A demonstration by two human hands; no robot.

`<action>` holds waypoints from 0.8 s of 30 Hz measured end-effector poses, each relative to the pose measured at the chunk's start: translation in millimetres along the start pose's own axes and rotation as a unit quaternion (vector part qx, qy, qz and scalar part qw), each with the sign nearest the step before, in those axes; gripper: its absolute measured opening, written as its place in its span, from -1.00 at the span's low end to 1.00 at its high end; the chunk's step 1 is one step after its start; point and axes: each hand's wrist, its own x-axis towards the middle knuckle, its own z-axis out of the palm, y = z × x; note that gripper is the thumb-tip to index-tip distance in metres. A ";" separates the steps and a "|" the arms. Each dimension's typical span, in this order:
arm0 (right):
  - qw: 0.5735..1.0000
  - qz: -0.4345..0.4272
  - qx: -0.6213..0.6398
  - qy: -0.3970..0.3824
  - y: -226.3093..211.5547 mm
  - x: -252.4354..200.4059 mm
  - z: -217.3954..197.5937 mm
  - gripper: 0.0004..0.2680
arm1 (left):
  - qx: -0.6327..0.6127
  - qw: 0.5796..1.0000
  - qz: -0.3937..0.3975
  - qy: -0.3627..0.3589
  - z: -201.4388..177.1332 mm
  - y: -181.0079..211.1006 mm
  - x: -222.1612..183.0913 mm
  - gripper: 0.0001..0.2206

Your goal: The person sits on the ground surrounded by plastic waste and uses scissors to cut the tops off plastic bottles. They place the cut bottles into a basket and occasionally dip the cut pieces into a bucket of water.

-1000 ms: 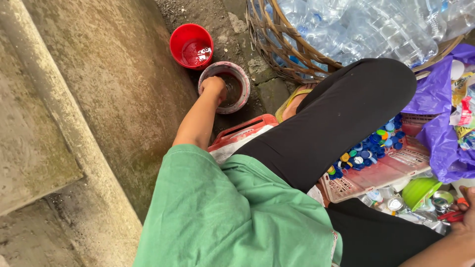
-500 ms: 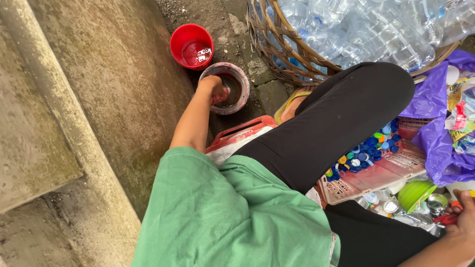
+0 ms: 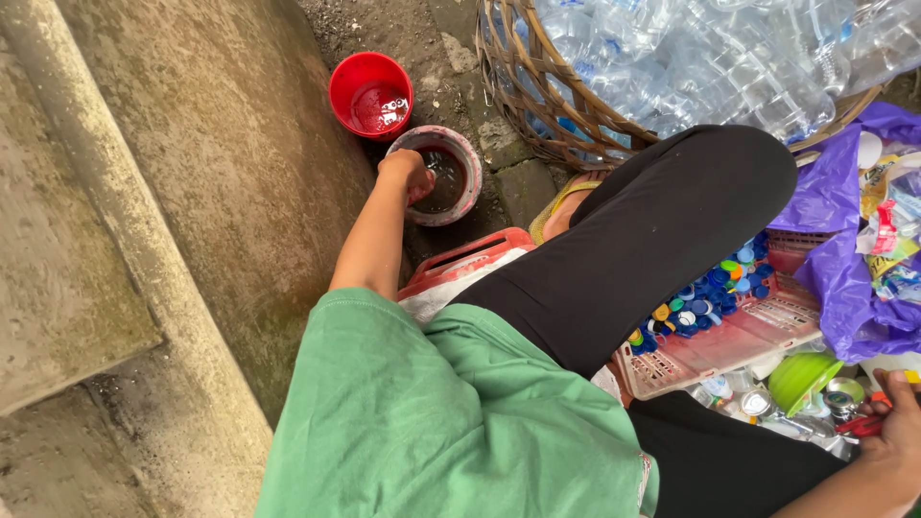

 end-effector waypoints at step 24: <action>0.999 -0.006 -0.003 0.034 2.3 -3.8 3.1 -0.86 | -0.094 0.969 -0.046 -0.225 23.3 -38.1 42.8 -0.86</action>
